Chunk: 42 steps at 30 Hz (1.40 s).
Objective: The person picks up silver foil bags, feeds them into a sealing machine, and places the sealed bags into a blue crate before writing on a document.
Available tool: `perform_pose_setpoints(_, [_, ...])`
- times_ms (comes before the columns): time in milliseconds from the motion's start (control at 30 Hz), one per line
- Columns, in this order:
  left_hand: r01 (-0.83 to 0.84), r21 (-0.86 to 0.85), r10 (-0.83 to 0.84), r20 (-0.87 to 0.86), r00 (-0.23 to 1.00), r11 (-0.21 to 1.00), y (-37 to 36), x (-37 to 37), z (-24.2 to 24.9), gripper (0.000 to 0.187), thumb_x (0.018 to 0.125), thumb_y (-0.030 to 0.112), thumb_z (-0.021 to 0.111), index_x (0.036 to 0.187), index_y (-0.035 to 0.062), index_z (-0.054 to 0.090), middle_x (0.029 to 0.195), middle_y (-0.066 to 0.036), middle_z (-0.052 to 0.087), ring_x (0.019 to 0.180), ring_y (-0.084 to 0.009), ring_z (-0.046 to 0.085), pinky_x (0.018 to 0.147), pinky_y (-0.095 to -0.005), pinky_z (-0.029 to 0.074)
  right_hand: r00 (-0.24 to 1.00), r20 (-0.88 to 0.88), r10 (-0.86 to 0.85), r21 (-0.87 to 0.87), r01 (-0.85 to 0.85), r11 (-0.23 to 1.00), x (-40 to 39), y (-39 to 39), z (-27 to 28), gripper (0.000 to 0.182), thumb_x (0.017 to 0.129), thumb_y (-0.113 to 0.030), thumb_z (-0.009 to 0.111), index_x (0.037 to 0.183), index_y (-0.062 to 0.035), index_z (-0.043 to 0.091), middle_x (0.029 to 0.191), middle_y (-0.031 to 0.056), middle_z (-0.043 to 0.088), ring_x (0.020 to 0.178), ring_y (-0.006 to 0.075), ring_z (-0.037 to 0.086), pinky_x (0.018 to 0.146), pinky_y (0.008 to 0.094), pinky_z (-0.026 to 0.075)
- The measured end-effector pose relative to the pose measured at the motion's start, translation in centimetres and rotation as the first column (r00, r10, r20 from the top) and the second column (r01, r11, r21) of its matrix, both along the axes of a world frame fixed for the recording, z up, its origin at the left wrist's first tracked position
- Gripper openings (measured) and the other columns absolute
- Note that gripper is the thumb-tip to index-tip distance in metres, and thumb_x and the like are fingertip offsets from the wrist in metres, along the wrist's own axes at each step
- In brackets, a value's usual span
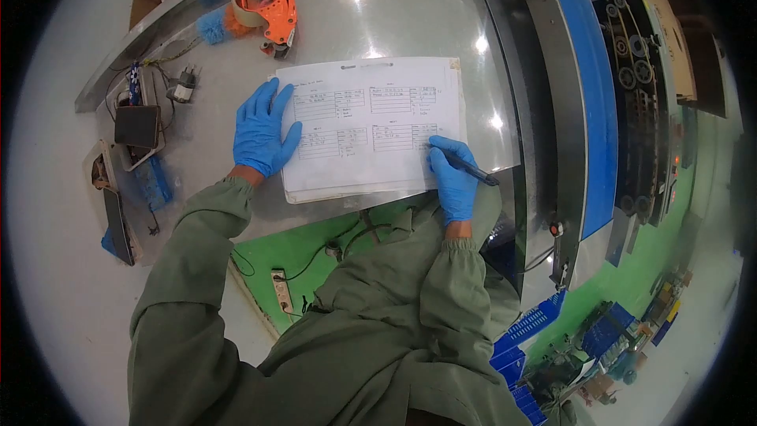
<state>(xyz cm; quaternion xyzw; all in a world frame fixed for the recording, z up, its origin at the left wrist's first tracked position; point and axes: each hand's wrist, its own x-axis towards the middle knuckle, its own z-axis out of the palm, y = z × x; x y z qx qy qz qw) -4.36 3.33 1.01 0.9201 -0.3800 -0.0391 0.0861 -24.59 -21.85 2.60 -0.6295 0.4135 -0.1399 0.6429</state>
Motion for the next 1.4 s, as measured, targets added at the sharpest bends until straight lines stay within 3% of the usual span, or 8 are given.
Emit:
perform_pose_setpoints(500, [-0.015,-0.01,0.015,-0.011,1.0,1.0,0.0,0.0,0.3,0.064,0.08,0.033,0.054,0.137,0.0099,0.034,0.141,-0.015,0.03,0.13,-0.0302,0.028,0.105,-0.042,0.021,0.98,0.198,-0.023,0.114,0.0,0.993,1.6,2.1,2.9,0.033,0.093,-0.021,0.051,0.119,-0.0006,0.055,0.108,0.0115,0.058,0.091,0.0157,0.058,0.079,0.0277,0.05])
perform_pose_setpoints(633, [-0.005,-0.024,0.005,0.014,1.0,1.0,-0.1,-0.1,0.2,0.062,0.08,0.035,0.054,0.135,0.0105,0.037,0.14,-0.015,0.031,0.129,-0.0298,0.029,0.104,-0.0421,0.022,0.854,0.52,-0.011,0.642,-0.382,0.665,3.9,5.8,2.3,0.054,0.096,-0.039,0.041,0.136,-0.0015,0.037,0.128,0.0129,0.049,0.115,0.0256,0.048,0.101,0.0384,0.037])
perform_pose_setpoints(767, [-0.009,-0.007,0.01,0.015,1.0,1.0,-0.3,-0.3,0.4,0.063,0.08,0.035,0.054,0.135,0.0106,0.037,0.139,-0.015,0.032,0.129,-0.0302,0.029,0.104,-0.0423,0.022,0.785,0.487,-0.384,0.838,-0.296,0.458,4.1,4.1,-1.5,0.052,0.095,-0.034,0.042,0.135,-0.0007,0.037,0.132,0.0133,0.046,0.119,0.0271,0.046,0.105,0.0441,0.032])
perform_pose_setpoints(867, [-0.007,-0.007,0.007,0.017,1.0,1.0,-0.2,0.1,0.3,0.064,0.079,0.035,0.054,0.136,0.0107,0.037,0.139,-0.015,0.032,0.129,-0.0302,0.029,0.104,-0.0423,0.022,0.596,0.507,-0.623,0.565,0.315,0.762,0.1,-3.8,-0.9,0.043,0.091,-0.029,0.047,0.124,-0.0021,0.049,0.113,0.0082,0.055,0.101,0.0195,0.051,0.095,0.0372,0.039])
perform_pose_setpoints(967, [-0.025,-0.012,0.025,-0.001,1.0,1.0,-0.2,-0.1,0.3,0.064,0.079,0.035,0.055,0.135,0.0106,0.037,0.139,-0.015,0.032,0.129,-0.0302,0.029,0.104,-0.0422,0.022,0.471,0.544,-0.694,0.116,0.777,0.619,-3.0,-8.7,2.0,0.036,0.093,-0.031,0.044,0.113,-0.0044,0.058,0.099,0.0006,0.059,0.085,0.0091,0.05,0.079,0.0287,0.041])
perform_pose_setpoints(1167, [-0.036,-0.011,0.036,-0.011,0.999,0.999,-0.1,-0.2,0.4,0.064,0.079,0.034,0.054,0.136,0.0094,0.036,0.14,-0.015,0.031,0.129,-0.0301,0.029,0.105,-0.0412,0.022,0.979,0.125,-0.161,-0.04,0.167,0.985,-1.5,-4.2,3.3,0.03,0.092,-0.02,0.047,0.111,-0.0028,0.063,0.087,0.0041,0.06,0.071,0.0111,0.054,0.069,0.0245,0.046])
perform_pose_setpoints(1267, [-0.03,-0.03,0.03,0.0,1.0,0.999,-0.1,-0.2,0.1,0.063,0.079,0.034,0.054,0.135,0.0113,0.037,0.14,-0.014,0.031,0.129,-0.0295,0.029,0.105,-0.0417,0.022,0.992,0.063,0.112,0.063,-0.116,0.991,0.3,-0.3,3.3,0.022,0.085,-0.009,0.057,0.104,-0.003,0.065,0.085,0.0058,0.063,0.072,0.0101,0.057,0.066,0.0238,0.049])
perform_pose_setpoints(1400, [-0.026,-0.029,0.027,0.007,1.0,0.999,-0.1,-0.2,0.1,0.062,0.08,0.034,0.054,0.135,0.0113,0.038,0.14,-0.015,0.031,0.129,-0.0296,0.03,0.105,-0.0415,0.022,0.995,0.091,0.047,0.021,-0.049,0.999,0.1,0.2,-0.2,0.013,0.08,-0.004,0.064,0.092,-0.0016,0.064,0.082,0.0047,0.064,0.069,0.009,0.059,0.061,0.0234,0.05])
